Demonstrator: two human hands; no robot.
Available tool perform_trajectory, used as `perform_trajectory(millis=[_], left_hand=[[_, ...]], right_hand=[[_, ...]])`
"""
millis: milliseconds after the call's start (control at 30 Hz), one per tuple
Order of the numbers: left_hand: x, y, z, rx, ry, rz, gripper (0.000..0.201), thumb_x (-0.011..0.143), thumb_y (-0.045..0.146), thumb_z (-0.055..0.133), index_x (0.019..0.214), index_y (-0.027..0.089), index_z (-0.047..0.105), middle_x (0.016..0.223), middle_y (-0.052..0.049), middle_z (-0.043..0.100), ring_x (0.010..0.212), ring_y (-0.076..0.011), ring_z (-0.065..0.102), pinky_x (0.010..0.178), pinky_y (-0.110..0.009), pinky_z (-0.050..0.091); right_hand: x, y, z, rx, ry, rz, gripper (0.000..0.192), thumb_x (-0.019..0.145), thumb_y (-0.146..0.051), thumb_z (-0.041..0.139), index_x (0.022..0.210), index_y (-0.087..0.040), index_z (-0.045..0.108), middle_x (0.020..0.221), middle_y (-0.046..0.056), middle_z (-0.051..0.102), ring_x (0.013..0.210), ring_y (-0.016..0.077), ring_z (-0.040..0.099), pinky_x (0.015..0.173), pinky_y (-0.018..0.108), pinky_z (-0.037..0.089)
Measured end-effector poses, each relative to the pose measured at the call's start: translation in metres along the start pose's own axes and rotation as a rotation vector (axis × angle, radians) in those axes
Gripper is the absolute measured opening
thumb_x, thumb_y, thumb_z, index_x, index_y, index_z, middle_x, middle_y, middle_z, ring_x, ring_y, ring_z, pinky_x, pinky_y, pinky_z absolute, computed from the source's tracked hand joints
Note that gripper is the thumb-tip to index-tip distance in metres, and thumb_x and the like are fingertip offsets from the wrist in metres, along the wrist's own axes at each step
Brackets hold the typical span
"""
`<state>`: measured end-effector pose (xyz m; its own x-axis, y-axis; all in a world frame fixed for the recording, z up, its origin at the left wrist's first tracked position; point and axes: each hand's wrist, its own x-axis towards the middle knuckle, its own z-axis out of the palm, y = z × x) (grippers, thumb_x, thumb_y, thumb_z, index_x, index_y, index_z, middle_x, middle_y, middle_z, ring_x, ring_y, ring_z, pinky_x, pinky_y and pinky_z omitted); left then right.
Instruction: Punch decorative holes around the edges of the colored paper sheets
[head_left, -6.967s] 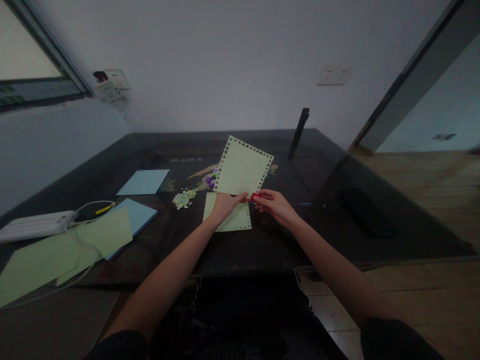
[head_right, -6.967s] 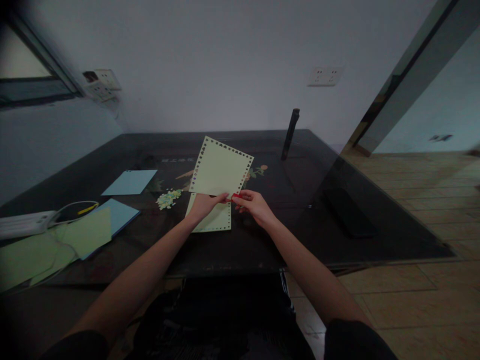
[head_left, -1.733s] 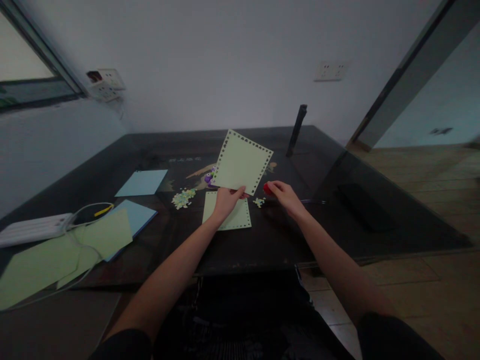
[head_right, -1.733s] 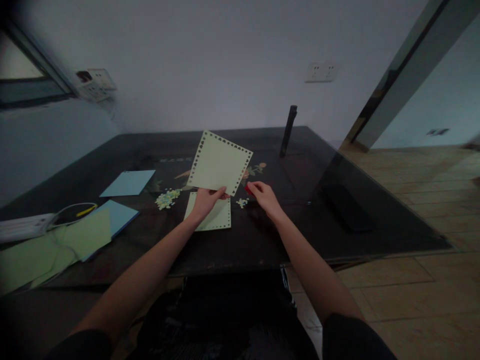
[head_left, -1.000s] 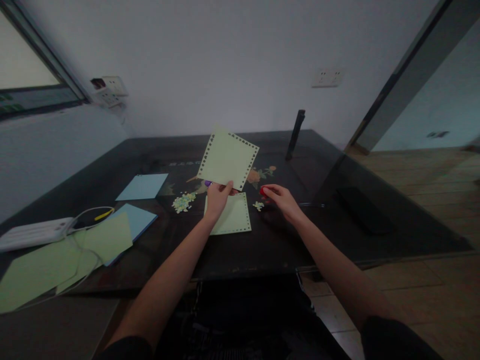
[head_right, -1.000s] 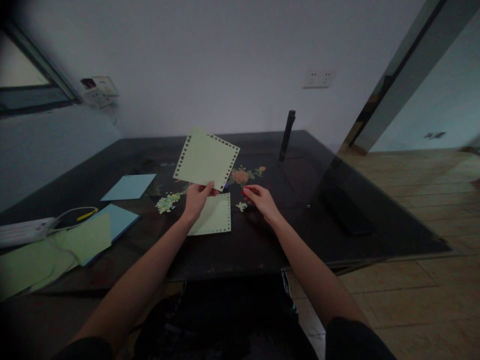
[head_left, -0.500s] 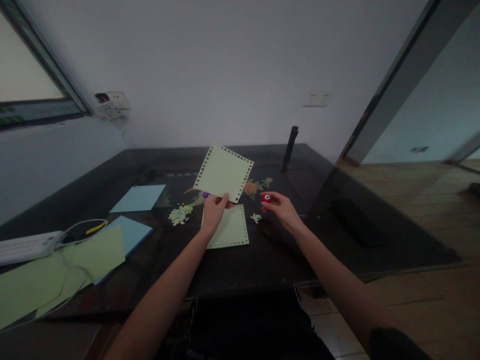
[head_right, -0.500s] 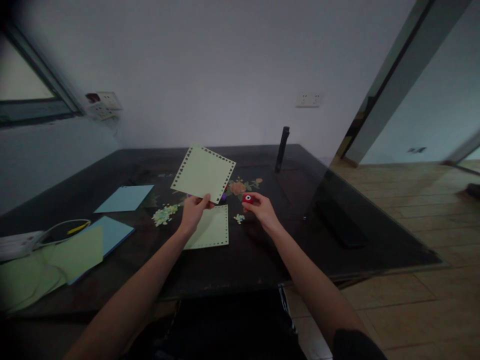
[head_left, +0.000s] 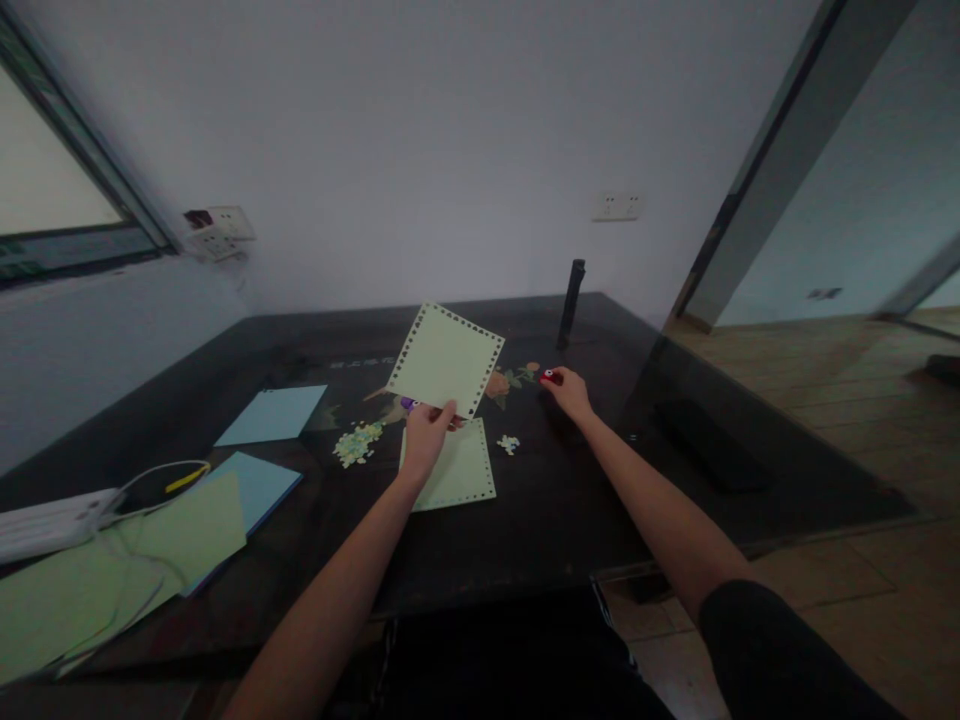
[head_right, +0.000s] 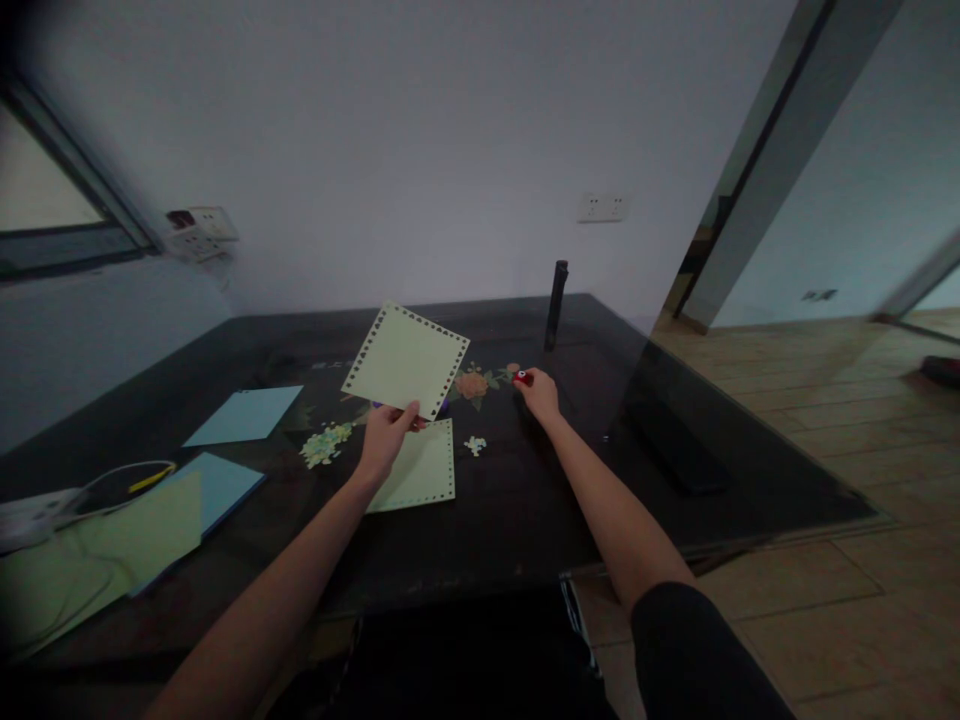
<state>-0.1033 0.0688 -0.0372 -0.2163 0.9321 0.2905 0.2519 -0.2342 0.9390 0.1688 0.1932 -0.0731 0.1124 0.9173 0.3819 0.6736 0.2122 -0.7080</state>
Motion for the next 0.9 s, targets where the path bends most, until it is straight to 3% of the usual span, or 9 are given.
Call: perform_trajectory(millis=[400, 600, 767, 900], left_hand=[[-0.003, 0.011, 0.003, 0.016, -0.055, -0.030, 0.029, 0.074, 0.037, 0.059, 0.063, 0.011, 0.064, 0.055, -0.007, 0.066, 0.051, -0.0166, 0.061, 0.054, -0.026, 0.048], [-0.002, 0.008, 0.002, 0.102, -0.155, -0.020, 0.034, 0.075, 0.039, 0.058, 0.055, 0.012, 0.063, 0.054, -0.009, 0.066, 0.051, -0.0165, 0.061, 0.055, -0.025, 0.048], [0.001, 0.004, 0.002, 0.145, -0.237, -0.031, 0.031, 0.074, 0.038, 0.059, 0.055, 0.014, 0.063, 0.053, -0.008, 0.066, 0.051, -0.0174, 0.061, 0.054, -0.026, 0.047], [-0.001, 0.007, 0.001, 0.137, -0.314, -0.046, 0.027, 0.073, 0.036, 0.061, 0.055, 0.015, 0.062, 0.052, -0.006, 0.066, 0.051, -0.0175, 0.061, 0.055, -0.026, 0.048]], right_hand=[[-0.006, 0.005, 0.007, -0.042, 0.014, -0.080, 0.018, 0.067, -0.027, 0.067, 0.084, -0.018, 0.068, 0.088, 0.008, 0.062, 0.086, 0.0227, 0.054, 0.084, 0.038, 0.039], [-0.006, 0.002, 0.000, 0.014, 0.066, -0.064, 0.039, 0.065, -0.036, 0.070, 0.098, -0.015, 0.065, 0.093, 0.012, 0.064, 0.087, 0.0247, 0.057, 0.084, 0.040, 0.042], [-0.006, -0.017, -0.020, 0.249, 0.120, -0.073, 0.034, 0.074, -0.045, 0.058, 0.089, -0.016, 0.066, 0.092, 0.011, 0.067, 0.087, 0.0233, 0.059, 0.086, 0.040, 0.043], [-0.011, -0.041, -0.027, 0.623, -0.093, 0.025, 0.040, 0.072, -0.051, 0.060, 0.093, -0.017, 0.065, 0.082, 0.007, 0.069, 0.075, 0.0187, 0.062, 0.073, 0.034, 0.048]])
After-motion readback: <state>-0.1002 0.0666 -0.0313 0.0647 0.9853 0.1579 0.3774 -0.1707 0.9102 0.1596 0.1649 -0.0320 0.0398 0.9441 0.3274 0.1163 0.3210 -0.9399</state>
